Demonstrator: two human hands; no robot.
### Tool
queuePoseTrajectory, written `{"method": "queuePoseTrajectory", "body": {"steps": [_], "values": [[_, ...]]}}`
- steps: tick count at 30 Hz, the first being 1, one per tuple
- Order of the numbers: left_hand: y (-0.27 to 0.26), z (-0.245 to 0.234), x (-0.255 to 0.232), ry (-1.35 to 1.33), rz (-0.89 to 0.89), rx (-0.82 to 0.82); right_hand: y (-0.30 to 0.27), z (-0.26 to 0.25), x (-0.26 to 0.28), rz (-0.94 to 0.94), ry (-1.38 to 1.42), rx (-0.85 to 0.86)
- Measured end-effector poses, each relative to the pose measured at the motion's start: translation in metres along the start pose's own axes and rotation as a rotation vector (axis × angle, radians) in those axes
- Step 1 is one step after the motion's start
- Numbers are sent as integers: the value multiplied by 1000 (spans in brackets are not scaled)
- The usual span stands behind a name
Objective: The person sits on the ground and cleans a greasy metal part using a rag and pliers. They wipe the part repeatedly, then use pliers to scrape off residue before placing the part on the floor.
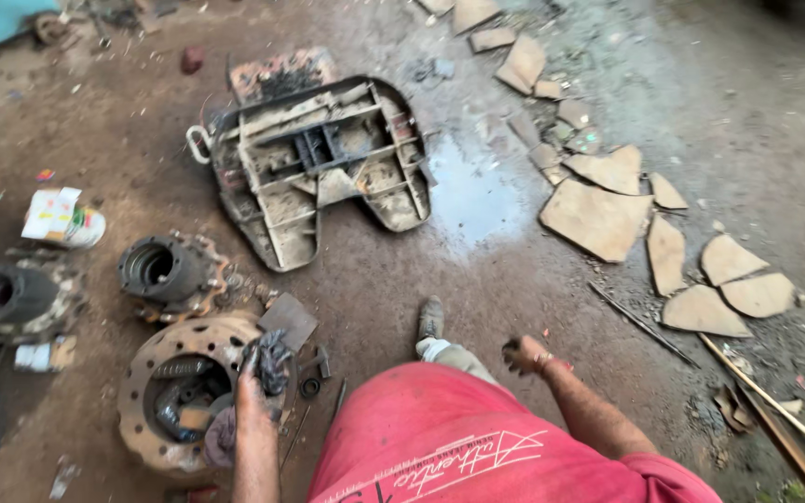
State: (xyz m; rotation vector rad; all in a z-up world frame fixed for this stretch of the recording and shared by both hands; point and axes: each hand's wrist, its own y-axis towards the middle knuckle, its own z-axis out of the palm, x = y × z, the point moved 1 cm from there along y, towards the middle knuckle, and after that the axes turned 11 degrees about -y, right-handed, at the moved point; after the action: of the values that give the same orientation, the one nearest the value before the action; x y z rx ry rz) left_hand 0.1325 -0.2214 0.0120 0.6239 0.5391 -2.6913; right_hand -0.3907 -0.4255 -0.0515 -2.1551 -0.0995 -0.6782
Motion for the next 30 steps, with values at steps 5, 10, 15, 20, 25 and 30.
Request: {"method": "queuePoseTrajectory", "body": {"steps": [5, 10, 15, 20, 25, 30], "values": [[20, 19, 7, 128, 77, -175, 52, -64, 14, -2, 63, -40], [47, 22, 22, 113, 118, -400, 84, -119, 18, -30, 88, 23], [37, 24, 30, 170, 181, -428, 92, -147, 37, 87, 24, 43], [46, 26, 27, 152, 191, -579, 110, -157, 70, 84, -8, 64], [86, 30, 9, 50, 109, -451, 115, -147, 100, 20, 18, 20], [125, 30, -15, 164, 127, -363, 110, -137, 130, -12, 34, 34]]}}
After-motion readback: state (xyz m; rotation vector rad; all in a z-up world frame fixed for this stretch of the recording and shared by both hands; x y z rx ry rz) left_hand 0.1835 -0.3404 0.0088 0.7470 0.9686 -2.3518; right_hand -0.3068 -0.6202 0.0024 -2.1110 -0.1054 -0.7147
